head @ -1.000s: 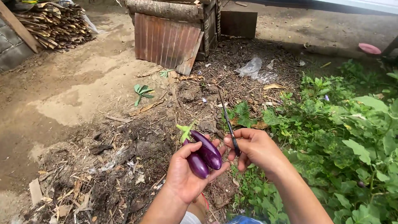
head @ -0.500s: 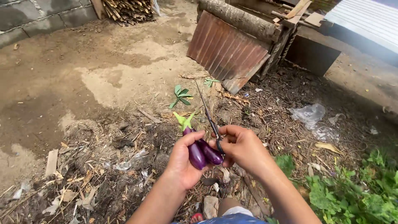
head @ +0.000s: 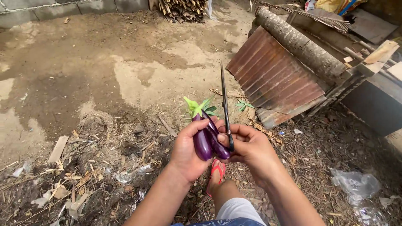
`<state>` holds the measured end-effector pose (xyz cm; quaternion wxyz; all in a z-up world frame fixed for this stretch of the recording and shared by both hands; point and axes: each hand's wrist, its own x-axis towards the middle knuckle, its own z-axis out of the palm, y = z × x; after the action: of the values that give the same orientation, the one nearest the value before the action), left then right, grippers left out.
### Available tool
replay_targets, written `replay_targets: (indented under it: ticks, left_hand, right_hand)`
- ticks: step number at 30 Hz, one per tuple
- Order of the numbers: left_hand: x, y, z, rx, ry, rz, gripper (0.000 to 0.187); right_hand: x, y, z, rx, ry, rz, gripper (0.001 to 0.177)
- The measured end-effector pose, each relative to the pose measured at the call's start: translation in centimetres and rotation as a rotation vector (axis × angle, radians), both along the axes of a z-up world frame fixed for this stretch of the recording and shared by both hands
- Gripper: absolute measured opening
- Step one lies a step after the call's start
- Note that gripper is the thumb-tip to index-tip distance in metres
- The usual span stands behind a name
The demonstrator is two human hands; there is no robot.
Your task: Harvest eggplants from a garden and bring them to a kitchen area.
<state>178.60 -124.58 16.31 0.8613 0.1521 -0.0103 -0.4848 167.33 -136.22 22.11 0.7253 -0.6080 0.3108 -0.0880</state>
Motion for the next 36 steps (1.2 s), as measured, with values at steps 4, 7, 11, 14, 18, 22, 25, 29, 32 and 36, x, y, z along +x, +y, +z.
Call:
replay_targets:
  ticks: [4, 7, 11, 14, 18, 22, 25, 29, 32, 36]
  left_hand:
    - [6.6, -7.3, 0.3, 0.19, 0.01, 0.038, 0.037]
    - [11.9, -14.6, 1.1, 0.199, -0.006, 0.042, 0.04]
    - [16.6, -21.6, 1.3, 0.269, 0.058, 0.049, 0.037]
    - [19.5, -25.4, 2.1, 0.293, 0.067, 0.041, 0.033]
    - [23.3, -30.4, 0.6, 0.282, 0.044, -0.028, 0.025]
    - [27.8, -36.2, -0.3, 0.248, 0.042, -0.203, 0.02]
    - [31.7, -40.7, 0.0, 0.322, 0.191, -0.26, 0.014]
    - [38.3, -46.1, -0.5, 0.402, 0.102, -0.368, 0.014]
    - [44.3, -49.6, -0.1, 0.385, -0.006, -0.43, 0.015]
    - [51.9, -53.1, 3.3, 0.371, -0.175, -0.464, 0.018]
  right_hand:
    - [7.6, -8.3, -2.1, 0.129, -0.056, 0.013, 0.031]
    - [13.5, -15.4, -0.3, 0.08, -0.067, 0.022, 0.032]
    - [18.4, -22.3, 1.4, -0.095, -0.032, 0.085, 0.031]
    - [21.3, -26.0, 2.1, -0.118, -0.062, 0.106, 0.03]
    - [24.4, -30.3, 4.0, -0.115, 0.056, 0.027, 0.027]
    - [26.1, -35.5, 4.7, -0.1, 0.067, -0.119, 0.026]
    - [28.4, -38.9, 4.9, -0.081, 0.032, -0.155, 0.028]
    - [34.4, -41.8, 3.9, -0.086, 0.015, -0.284, 0.034]
    - [41.0, -43.2, 4.2, -0.103, -0.03, -0.357, 0.038]
    - [48.7, -45.7, 5.1, -0.116, -0.084, -0.364, 0.041]
